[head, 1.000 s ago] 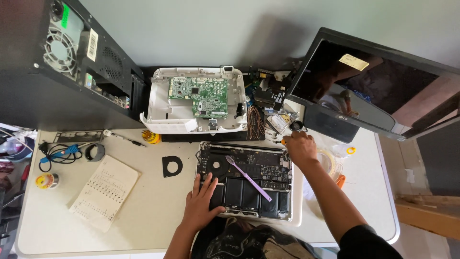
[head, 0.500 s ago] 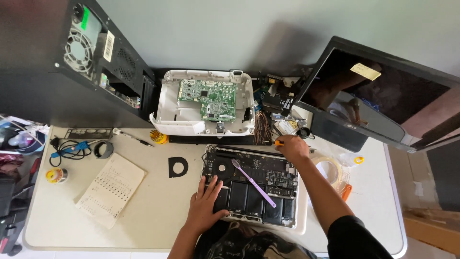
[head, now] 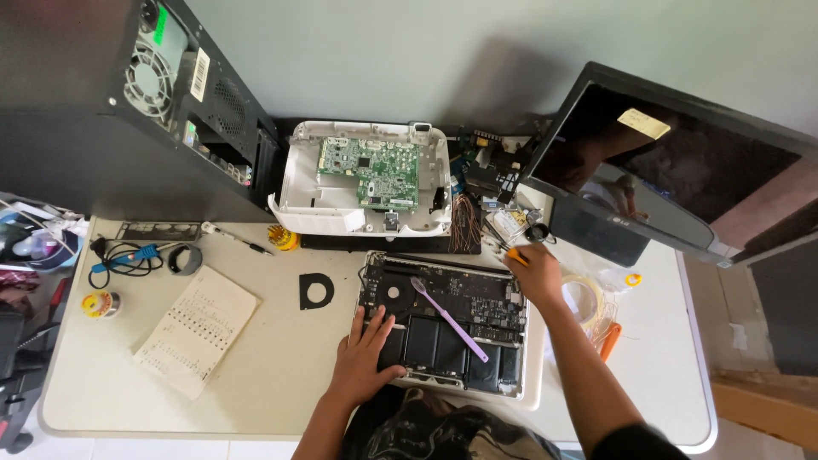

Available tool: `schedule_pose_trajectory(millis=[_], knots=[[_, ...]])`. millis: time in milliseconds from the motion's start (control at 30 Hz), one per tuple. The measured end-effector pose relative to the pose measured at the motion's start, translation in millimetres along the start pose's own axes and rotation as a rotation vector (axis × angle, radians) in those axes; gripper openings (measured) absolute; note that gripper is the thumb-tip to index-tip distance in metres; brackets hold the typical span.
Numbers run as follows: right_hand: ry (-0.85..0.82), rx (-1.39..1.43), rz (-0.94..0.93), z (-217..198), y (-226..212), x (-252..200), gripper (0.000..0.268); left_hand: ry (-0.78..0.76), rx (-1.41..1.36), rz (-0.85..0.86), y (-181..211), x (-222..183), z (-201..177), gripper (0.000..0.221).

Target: Cleaning and repairing internal components of a laptop using a brush and screwdriver

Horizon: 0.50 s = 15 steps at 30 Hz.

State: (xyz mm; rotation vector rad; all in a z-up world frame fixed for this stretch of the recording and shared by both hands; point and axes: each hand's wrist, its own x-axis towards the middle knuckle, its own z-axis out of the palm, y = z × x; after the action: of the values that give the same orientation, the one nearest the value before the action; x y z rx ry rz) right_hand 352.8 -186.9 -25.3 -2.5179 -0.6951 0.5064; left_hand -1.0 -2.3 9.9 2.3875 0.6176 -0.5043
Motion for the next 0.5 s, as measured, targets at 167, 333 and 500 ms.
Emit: schedule_pose_trajectory(millis=[167, 333, 500], knots=[[0.196, 0.118, -0.042, -5, 49, -68, 0.034, 0.006, 0.032, 0.022, -6, 0, 7, 0.097], [-0.028, 0.356, 0.519, -7, 56, -147, 0.039, 0.041, -0.001, 0.042, -7, 0, 9, 0.103], [0.016, 0.539, 0.56, -9, 34, -161, 0.036, 0.004, -0.01, 0.0, 4, -3, -1, 0.1]])
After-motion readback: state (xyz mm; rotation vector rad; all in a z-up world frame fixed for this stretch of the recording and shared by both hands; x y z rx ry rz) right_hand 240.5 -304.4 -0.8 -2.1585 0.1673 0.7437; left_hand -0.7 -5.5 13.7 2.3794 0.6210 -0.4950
